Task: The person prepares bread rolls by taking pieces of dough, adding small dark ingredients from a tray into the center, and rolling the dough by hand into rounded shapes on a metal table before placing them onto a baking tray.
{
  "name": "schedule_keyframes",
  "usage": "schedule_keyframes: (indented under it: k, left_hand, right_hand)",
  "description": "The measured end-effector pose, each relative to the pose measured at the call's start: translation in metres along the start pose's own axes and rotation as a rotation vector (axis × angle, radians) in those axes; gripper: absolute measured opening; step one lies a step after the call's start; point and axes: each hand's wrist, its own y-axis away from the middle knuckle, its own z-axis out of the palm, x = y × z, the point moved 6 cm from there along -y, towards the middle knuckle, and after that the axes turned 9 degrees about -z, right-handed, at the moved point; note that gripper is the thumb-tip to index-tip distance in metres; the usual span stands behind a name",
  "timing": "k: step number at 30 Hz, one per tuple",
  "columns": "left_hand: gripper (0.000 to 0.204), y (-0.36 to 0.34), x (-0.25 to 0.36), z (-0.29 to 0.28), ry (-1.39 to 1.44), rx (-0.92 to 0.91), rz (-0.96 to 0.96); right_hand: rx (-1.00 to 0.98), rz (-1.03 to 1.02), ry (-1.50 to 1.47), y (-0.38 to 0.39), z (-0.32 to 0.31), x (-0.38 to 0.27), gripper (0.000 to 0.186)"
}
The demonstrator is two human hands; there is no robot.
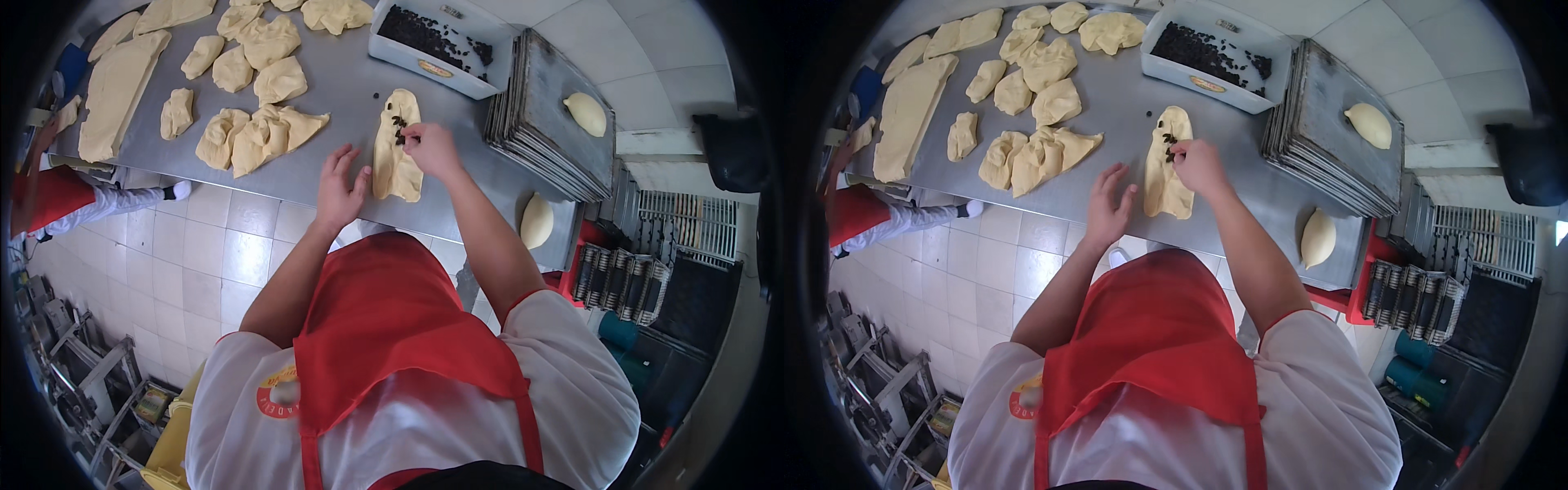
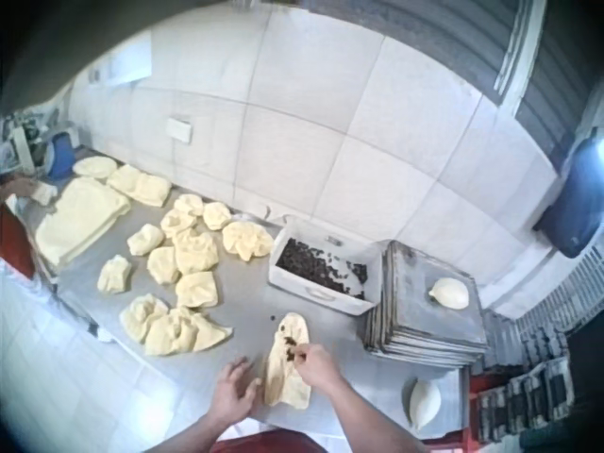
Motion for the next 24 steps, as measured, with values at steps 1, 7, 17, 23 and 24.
schedule_keyframes:
  k: [1, 7, 17, 23, 24]
  left_hand:
    - [0.046, 0.004, -0.002, -0.002, 0.046, 0.01, 0.027]
    - [0.04, -0.05, -0.008, 0.016, 0.04, -0.044, 0.016]
    - [0.035, -0.191, -0.011, 0.061, -0.373, -0.207, 0.369]
    - [0.019, -0.164, 0.006, 0.05, -0.102, -0.15, -0.025]
    - [0.019, -0.148, 0.003, 0.05, 0.145, -0.129, -0.208]
  right_hand:
    - [-0.029, 0.034, 0.017, 0.013, 0.002, 0.0, 0.029]
    - [-0.048, -0.167, 0.17, 0.053, 0.007, -0.014, 0.024]
    - [0.135, -0.109, -0.084, 0.001, -0.017, 0.017, 0.018]
    - [0.201, -0.037, -0.255, -0.061, -0.012, 0.045, 0.031]
    - [0.204, -0.104, -0.142, -0.067, -0.013, 0.047, 0.033]
